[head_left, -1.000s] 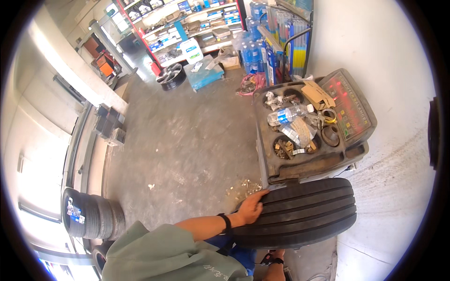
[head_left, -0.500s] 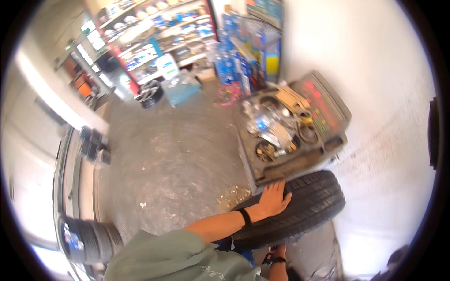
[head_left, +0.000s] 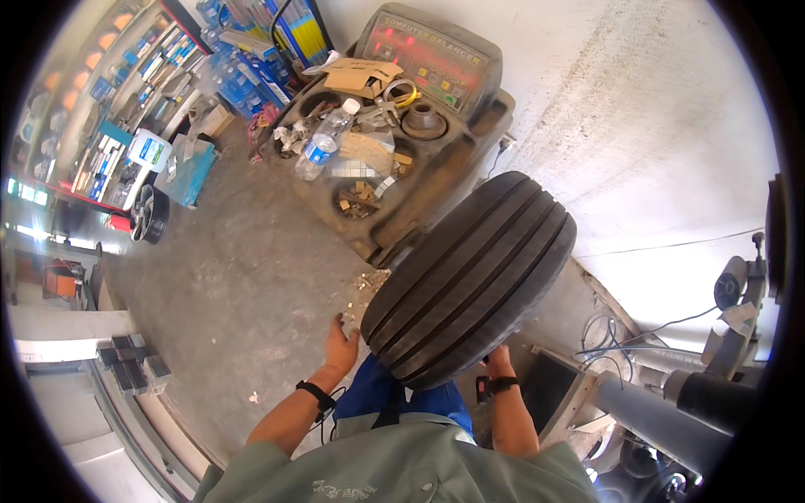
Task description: The person places a tire onto a wheel balancer machine, secures it with a locking nut, and then adds small weights to the rim after the machine provides a reading.
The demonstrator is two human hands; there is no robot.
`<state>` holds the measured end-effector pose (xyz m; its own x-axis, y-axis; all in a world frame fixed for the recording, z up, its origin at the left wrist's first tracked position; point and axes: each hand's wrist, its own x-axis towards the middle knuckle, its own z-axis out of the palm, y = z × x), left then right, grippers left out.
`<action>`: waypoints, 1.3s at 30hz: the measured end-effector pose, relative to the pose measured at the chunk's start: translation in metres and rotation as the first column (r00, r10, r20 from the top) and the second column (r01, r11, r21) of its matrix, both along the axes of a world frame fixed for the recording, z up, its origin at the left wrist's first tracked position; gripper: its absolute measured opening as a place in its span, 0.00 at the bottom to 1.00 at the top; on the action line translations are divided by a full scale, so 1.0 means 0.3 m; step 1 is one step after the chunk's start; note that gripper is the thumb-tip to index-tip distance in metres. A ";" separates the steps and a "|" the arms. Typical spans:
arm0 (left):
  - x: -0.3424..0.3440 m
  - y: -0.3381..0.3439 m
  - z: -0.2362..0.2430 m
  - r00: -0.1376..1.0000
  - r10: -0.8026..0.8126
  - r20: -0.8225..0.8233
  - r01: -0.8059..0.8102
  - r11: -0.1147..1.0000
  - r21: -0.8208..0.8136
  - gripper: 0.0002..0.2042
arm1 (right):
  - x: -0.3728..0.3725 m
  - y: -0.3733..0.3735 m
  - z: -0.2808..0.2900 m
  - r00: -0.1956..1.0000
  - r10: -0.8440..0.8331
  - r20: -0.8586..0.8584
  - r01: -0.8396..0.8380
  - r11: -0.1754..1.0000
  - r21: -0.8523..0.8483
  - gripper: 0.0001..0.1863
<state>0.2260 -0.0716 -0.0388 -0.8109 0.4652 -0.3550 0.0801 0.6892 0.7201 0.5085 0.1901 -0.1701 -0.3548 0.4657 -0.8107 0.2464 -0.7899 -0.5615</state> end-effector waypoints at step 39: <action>-0.017 0.183 -0.019 0.990 -0.004 -0.141 0.055 0.933 0.356 0.28 | -0.027 -0.022 -0.262 0.950 0.065 0.305 -0.028 0.992 -0.123 0.12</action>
<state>0.2209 -0.0168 -0.0445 -0.8234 0.5653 -0.0483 0.2104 0.3833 0.8993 0.5004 0.1836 -0.2486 -0.0986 0.3511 -0.9311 0.4307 -0.8285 -0.3579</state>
